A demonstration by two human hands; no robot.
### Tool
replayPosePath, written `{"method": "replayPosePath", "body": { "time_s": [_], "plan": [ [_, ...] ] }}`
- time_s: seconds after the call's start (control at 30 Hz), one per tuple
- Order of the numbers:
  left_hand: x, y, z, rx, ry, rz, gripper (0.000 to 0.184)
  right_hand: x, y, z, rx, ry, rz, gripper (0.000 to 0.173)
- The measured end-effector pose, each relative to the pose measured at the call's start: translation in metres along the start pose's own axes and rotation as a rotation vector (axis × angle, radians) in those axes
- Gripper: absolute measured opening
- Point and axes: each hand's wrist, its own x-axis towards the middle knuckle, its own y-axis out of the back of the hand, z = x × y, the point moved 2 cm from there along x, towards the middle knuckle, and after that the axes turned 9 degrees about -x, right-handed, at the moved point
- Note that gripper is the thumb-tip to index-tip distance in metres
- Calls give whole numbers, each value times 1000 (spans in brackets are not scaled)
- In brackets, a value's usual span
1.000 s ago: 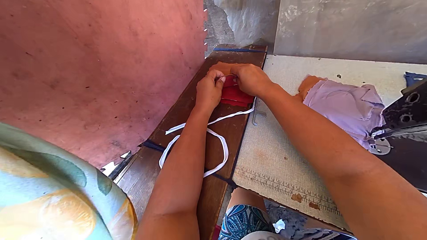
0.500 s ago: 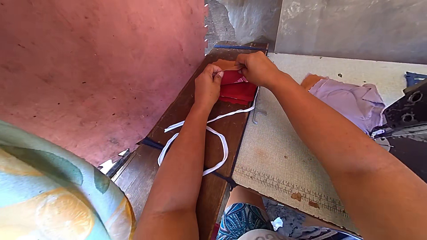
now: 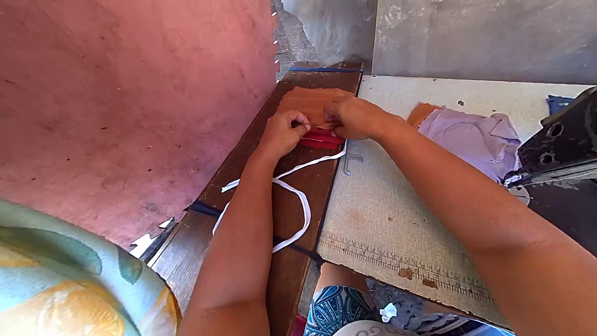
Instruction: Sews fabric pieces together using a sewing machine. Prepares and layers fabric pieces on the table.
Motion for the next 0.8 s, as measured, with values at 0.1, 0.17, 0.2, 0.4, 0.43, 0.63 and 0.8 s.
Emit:
{"method": "replayPosePath", "body": {
  "time_s": [0.1, 0.17, 0.2, 0.4, 0.43, 0.63, 0.8],
  "plan": [
    [0, -2, 1, 18, -2, 1, 12, -3, -6, -1, -69, -18, -31, 25],
    [0, -3, 1, 24, -8, 4, 12, -3, -9, -2, -123, -8, -31, 23],
    [-1, -3, 0, 26, -9, 5, 12, -4, -10, -2, -142, -5, -32, 24],
    [0, -3, -2, 49, -25, -16, 13, -6, -10, -9, -214, 9, -64, 23],
    [0, -3, -2, 48, -31, -18, 13, -5, -10, -10, -222, 14, -59, 22],
    [-1, -3, -1, 34, -51, -9, 13, 2, -5, -2, -128, -39, -98, 19],
    [-1, -7, 2, 87, -75, 11, 35, 5, 9, 2, -53, -61, -24, 19]
  ]
}}
